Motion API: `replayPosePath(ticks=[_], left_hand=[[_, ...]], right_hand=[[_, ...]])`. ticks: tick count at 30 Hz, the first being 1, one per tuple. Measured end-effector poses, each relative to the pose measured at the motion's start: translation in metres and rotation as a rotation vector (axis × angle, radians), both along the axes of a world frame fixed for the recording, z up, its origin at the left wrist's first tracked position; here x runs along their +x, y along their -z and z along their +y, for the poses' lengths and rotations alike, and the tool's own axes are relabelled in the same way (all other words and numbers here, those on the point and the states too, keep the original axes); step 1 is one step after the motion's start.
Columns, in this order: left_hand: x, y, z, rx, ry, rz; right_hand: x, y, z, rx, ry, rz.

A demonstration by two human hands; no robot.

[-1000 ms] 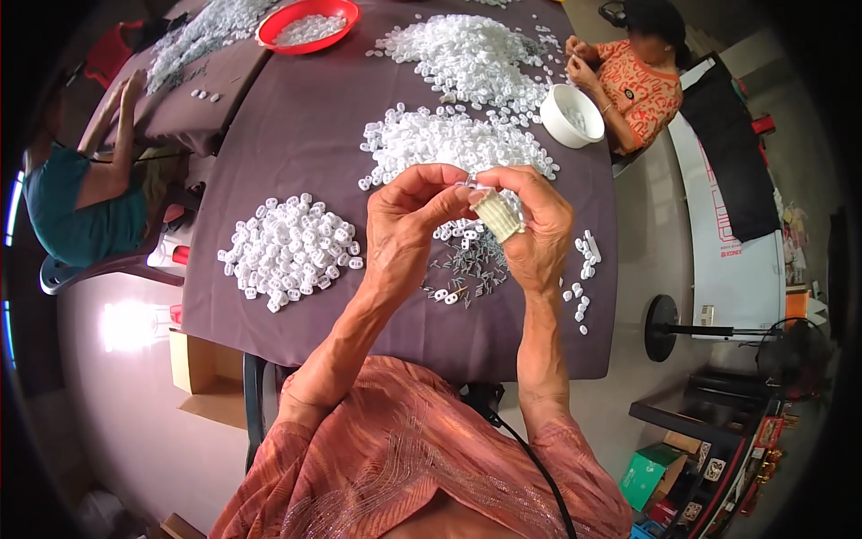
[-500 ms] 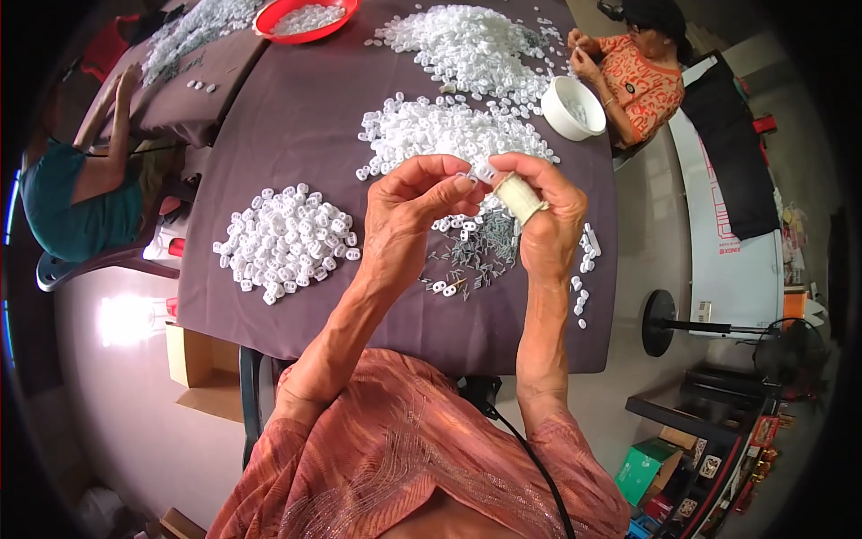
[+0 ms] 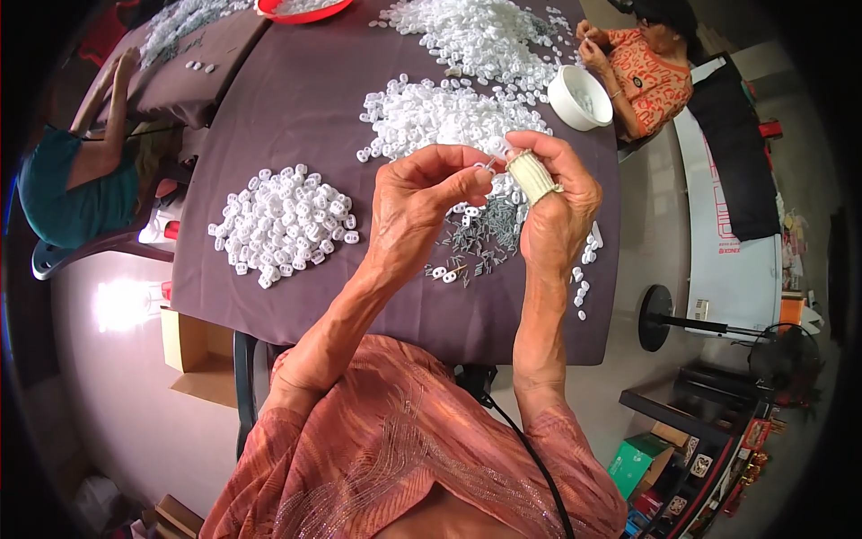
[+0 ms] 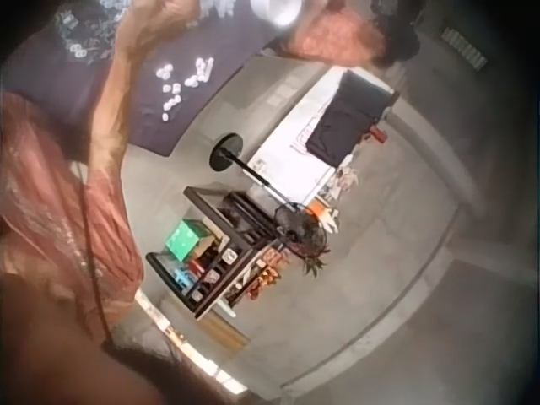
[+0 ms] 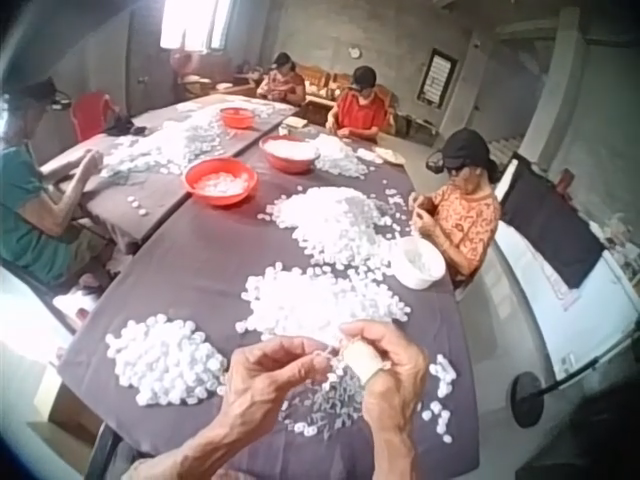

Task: The person repeatedly assembles plastic cord lock toggles by hand, picking up plastic pieces and small metal springs and pressing them together.

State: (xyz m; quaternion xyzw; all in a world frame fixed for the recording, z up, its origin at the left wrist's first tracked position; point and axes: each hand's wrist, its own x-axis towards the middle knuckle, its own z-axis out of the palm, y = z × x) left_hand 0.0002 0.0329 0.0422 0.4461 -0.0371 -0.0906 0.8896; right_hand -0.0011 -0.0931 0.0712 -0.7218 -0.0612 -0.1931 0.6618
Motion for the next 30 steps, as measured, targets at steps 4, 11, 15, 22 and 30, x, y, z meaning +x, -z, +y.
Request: replayPosePath(ticks=[4,11,15,22,30], left_hand=[[0.0001,-0.0027,-0.0007,0.0,-0.001,-0.026],[0.0009,-0.0031,0.0003,0.018,-0.013,-0.041],[0.0013,-0.0017,-0.0002,0.079,-0.027,-0.035],[0.0007,-0.0016,0.0005,0.102,-0.047,-0.064],[0.0009,-0.0001,-0.0012,0.071,-0.073,-0.058]], right_hand=[[-0.001,-0.0016,0.0033,-0.011,0.004,-0.016],[0.0007,0.0011,0.0014,-0.048,0.002,-0.04],[0.0001,0.0048,-0.0016,-0.047,-0.015,-0.076],[-0.0022,0.0041,0.0019,-0.12,0.026,-0.075],[-0.003,0.0042,0.0013,-0.116,0.022,-0.057]])
